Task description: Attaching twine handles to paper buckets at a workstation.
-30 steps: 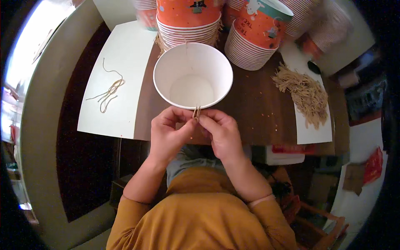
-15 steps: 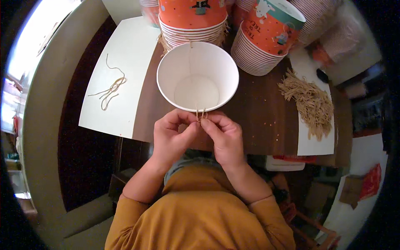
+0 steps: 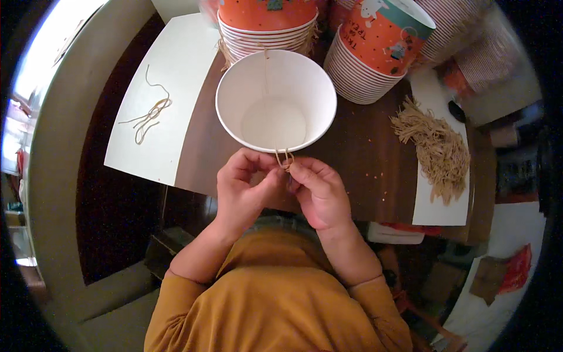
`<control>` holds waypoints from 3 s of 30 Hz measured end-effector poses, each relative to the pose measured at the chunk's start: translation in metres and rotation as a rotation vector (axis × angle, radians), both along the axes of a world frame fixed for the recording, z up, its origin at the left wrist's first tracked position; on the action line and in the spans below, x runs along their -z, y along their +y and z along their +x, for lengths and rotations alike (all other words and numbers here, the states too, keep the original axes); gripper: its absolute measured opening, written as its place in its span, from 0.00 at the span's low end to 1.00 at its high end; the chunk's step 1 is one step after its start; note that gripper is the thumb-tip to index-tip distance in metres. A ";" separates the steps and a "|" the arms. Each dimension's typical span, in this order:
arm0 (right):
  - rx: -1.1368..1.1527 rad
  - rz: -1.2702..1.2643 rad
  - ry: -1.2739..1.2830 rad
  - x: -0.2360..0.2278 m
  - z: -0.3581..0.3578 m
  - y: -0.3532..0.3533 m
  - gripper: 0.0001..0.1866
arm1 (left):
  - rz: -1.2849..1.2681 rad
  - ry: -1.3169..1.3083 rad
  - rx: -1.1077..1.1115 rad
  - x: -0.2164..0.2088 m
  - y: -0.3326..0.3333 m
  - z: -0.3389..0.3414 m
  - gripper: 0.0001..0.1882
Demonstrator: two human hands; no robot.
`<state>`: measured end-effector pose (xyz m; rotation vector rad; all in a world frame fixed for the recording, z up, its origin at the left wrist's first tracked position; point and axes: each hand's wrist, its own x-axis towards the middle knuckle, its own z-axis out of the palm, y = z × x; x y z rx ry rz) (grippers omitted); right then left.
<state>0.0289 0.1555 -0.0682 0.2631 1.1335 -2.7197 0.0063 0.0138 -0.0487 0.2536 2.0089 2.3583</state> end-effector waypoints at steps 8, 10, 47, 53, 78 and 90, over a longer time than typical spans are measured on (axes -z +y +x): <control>0.116 0.291 0.235 -0.006 0.000 -0.001 0.08 | 0.140 -0.207 0.078 -0.009 0.003 0.001 0.11; 0.089 0.226 0.195 -0.009 -0.001 0.005 0.08 | 0.236 -0.236 0.155 -0.010 0.010 -0.002 0.12; 0.217 0.381 0.170 -0.011 0.004 -0.003 0.07 | -0.103 0.023 -0.003 -0.002 0.009 0.004 0.08; 0.244 0.393 0.160 -0.013 0.006 -0.001 0.06 | -0.242 -0.005 0.034 -0.012 0.007 0.002 0.06; 0.038 0.555 0.184 -0.027 0.005 0.027 0.06 | -0.328 0.431 -0.149 -0.003 0.009 0.010 0.09; 0.068 0.620 0.228 -0.028 0.008 0.022 0.05 | -0.659 0.817 -0.179 -0.016 0.012 0.007 0.12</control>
